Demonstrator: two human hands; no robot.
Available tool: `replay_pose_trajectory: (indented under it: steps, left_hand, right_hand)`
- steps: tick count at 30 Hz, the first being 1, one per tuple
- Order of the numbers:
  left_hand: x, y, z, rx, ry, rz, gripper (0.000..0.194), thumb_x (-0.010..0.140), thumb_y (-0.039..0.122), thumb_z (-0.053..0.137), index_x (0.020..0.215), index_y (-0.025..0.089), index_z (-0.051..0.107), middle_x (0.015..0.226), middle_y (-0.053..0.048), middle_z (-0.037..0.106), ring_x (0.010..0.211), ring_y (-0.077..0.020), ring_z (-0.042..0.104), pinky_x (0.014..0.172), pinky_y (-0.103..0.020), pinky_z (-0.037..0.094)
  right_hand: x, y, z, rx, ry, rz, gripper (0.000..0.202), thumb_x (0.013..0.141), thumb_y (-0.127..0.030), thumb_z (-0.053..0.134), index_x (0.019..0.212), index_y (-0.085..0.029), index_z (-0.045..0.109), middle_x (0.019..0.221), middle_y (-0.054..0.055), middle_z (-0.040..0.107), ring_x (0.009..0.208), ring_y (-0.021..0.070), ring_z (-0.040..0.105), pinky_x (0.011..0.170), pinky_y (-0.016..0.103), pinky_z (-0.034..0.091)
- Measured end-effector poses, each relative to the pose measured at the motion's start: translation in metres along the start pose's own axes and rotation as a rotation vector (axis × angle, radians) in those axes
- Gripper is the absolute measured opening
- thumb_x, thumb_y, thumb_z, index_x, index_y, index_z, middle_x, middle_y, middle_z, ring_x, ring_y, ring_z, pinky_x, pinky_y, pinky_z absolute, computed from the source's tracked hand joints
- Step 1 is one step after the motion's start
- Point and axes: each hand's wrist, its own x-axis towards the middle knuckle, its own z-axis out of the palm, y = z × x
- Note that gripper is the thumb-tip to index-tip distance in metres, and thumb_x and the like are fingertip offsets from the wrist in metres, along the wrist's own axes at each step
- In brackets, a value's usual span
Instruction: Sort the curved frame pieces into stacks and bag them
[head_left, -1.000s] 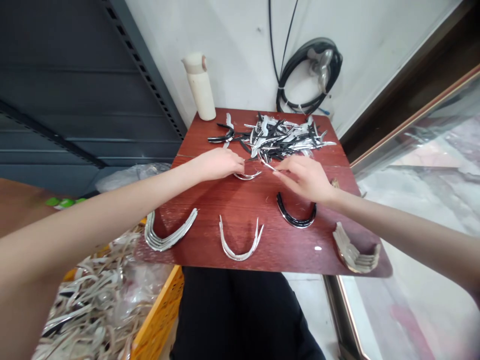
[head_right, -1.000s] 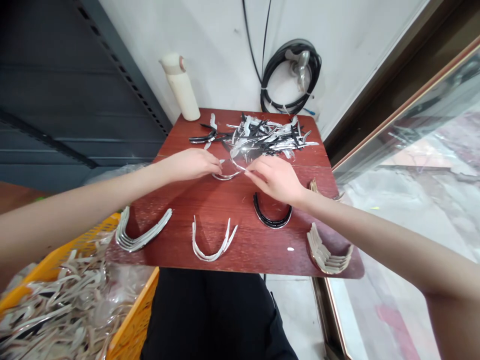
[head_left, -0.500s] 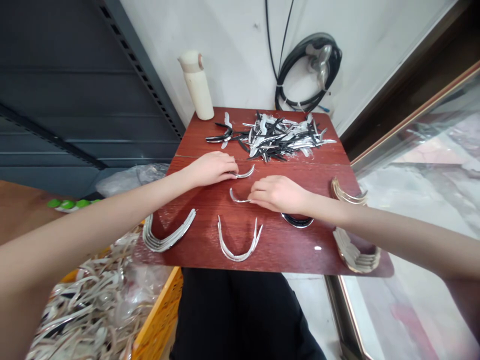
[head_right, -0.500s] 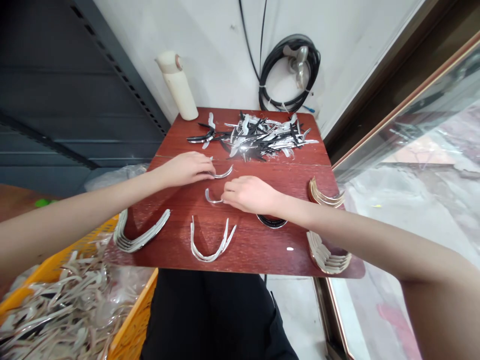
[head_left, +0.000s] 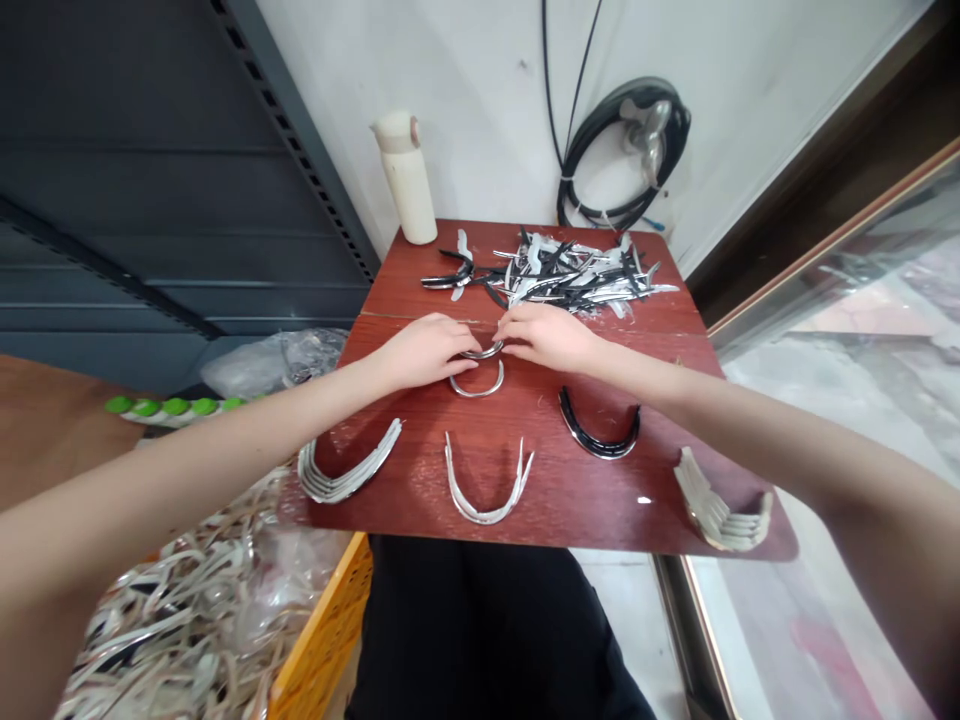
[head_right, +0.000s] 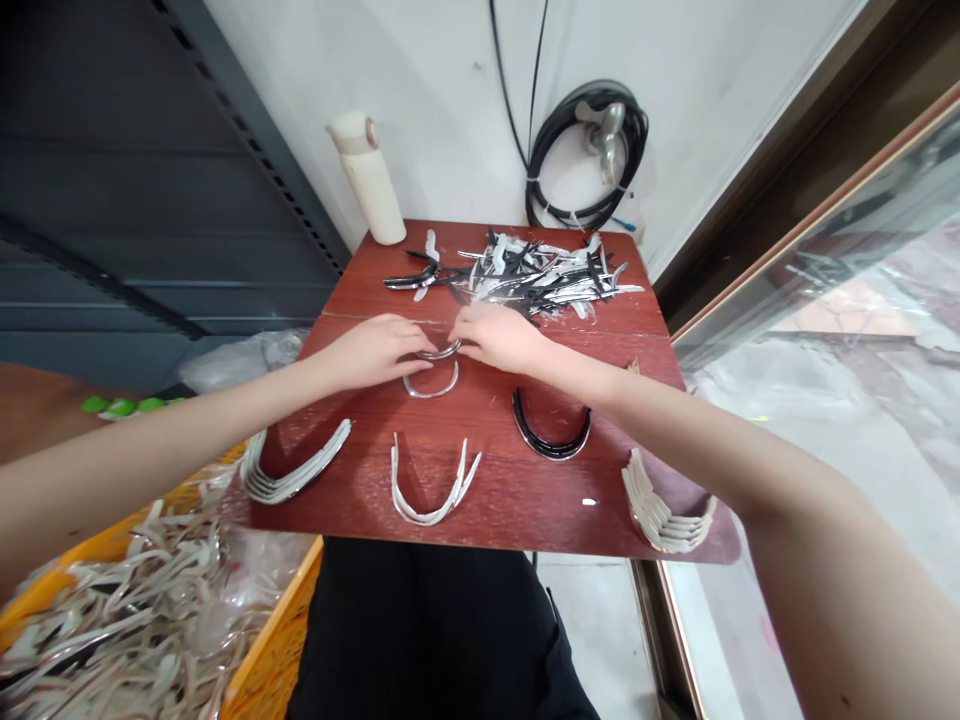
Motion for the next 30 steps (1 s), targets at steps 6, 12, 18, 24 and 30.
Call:
replay_pose_trajectory:
  steps: [6,12,18,24,30]
  left_hand:
    - [0.006,0.002,0.001,0.111,-0.023,0.023,0.016,0.088,0.03,0.055,0.09,0.02,0.068,0.09,-0.006,0.072,0.092,-0.0233,0.064,0.089,-0.038,0.042]
    - [0.0,-0.001,-0.011,0.002,0.002,0.064,0.018,0.092,0.031,0.052,0.091,0.024,0.068,0.09,-0.001,0.073,0.093,-0.019,0.064,0.11,-0.041,0.029]
    - [-0.02,0.008,-0.012,-0.044,-0.052,0.08,0.025,0.096,0.032,0.047,0.106,0.026,0.069,0.104,-0.003,0.073,0.103,-0.019,0.063,0.11,-0.04,0.028]
    - [-0.023,0.027,-0.006,-0.068,-0.027,0.023,0.04,0.092,0.052,0.052,0.114,0.022,0.065,0.112,-0.007,0.072,0.105,-0.0239,0.062,0.098,-0.038,0.036]
    - [-0.018,0.044,0.0,-0.058,0.024,-0.09,0.032,0.089,0.047,0.059,0.107,0.02,0.063,0.098,-0.006,0.071,0.092,-0.0228,0.062,0.095,-0.04,0.036]
  right_hand:
    - [0.021,-0.007,-0.002,-0.259,-0.177,-0.18,0.015,0.088,-0.014,0.055,0.094,-0.012,0.069,0.094,0.013,0.068,0.089,0.0255,0.055,0.078,0.037,0.036]
    - [0.028,-0.013,-0.019,-0.232,-0.182,-0.231,0.016,0.087,-0.014,0.054,0.092,-0.015,0.069,0.089,0.009,0.068,0.087,0.0247,0.053,0.076,0.036,0.034]
    - [0.005,-0.027,-0.015,-0.154,-0.152,-0.202,0.023,0.091,-0.013,0.052,0.106,-0.016,0.069,0.101,0.01,0.069,0.092,0.0231,0.056,0.079,0.034,0.037]
    - [-0.014,-0.019,-0.015,-0.078,-0.036,0.058,0.022,0.094,-0.017,0.052,0.109,-0.016,0.068,0.1,0.009,0.069,0.091,0.022,0.061,0.079,0.031,0.042]
    - [-0.012,-0.027,-0.013,-0.054,-0.099,0.013,0.022,0.094,-0.02,0.055,0.11,-0.016,0.068,0.102,0.01,0.069,0.093,0.0223,0.062,0.082,0.032,0.043]
